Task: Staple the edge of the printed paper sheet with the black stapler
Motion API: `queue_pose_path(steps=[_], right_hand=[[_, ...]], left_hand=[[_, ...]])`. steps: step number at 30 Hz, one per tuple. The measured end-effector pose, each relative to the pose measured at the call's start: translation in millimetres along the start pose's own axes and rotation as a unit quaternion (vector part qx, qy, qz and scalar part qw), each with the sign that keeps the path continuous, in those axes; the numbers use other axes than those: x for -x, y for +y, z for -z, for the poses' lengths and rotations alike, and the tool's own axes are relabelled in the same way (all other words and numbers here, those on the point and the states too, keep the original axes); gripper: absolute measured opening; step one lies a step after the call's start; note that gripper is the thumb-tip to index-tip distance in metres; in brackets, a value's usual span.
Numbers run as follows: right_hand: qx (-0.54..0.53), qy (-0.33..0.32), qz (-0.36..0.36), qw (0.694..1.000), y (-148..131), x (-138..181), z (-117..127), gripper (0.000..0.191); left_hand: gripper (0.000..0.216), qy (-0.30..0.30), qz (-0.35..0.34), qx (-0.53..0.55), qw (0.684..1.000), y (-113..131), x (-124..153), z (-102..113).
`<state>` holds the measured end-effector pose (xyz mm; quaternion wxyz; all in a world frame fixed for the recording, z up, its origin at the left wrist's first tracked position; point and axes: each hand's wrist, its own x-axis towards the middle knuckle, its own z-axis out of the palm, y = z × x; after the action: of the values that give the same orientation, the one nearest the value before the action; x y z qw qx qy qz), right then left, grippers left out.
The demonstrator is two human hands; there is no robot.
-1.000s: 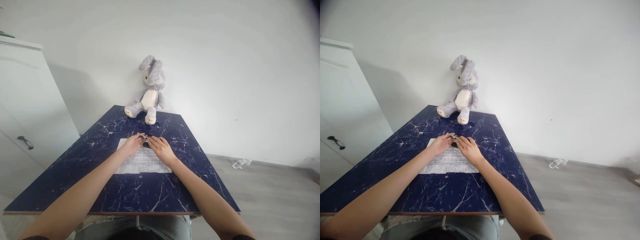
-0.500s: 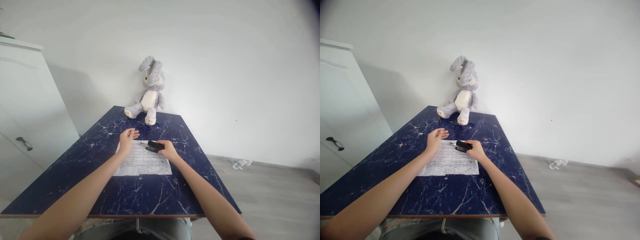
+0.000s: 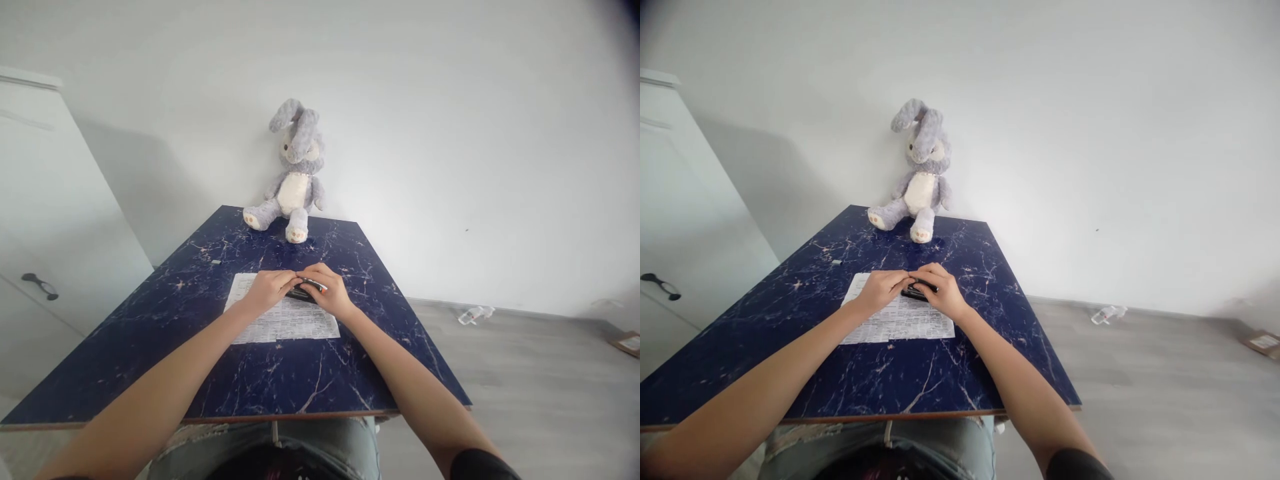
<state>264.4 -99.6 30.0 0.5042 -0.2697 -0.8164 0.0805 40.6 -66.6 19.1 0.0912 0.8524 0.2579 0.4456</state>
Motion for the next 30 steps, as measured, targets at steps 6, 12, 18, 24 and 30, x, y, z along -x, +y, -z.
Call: queue_pose_path(steps=[6,12,18,24,30], right_hand=[[0.022,0.001,0.018,1.0,-2,4,-5,0.017],[0.081,0.02,-0.061,0.995,16,2,9,0.013],[0.169,0.052,-0.253,0.951,86,20,55,0.019],[0.263,-0.013,-0.369,0.891,129,43,86,0.026],[0.299,-0.039,-0.367,0.88,140,47,82,0.028]], left_hand=[[0.051,-0.016,-0.035,-0.043,0.998,2,3,-1],[0.045,0.009,0.074,-0.133,0.988,-8,4,6],[0.033,0.088,0.321,-0.325,0.885,-47,5,43],[0.051,0.022,0.485,-0.351,0.801,-77,18,66],[0.035,-0.09,0.449,-0.353,0.816,-81,17,65]])
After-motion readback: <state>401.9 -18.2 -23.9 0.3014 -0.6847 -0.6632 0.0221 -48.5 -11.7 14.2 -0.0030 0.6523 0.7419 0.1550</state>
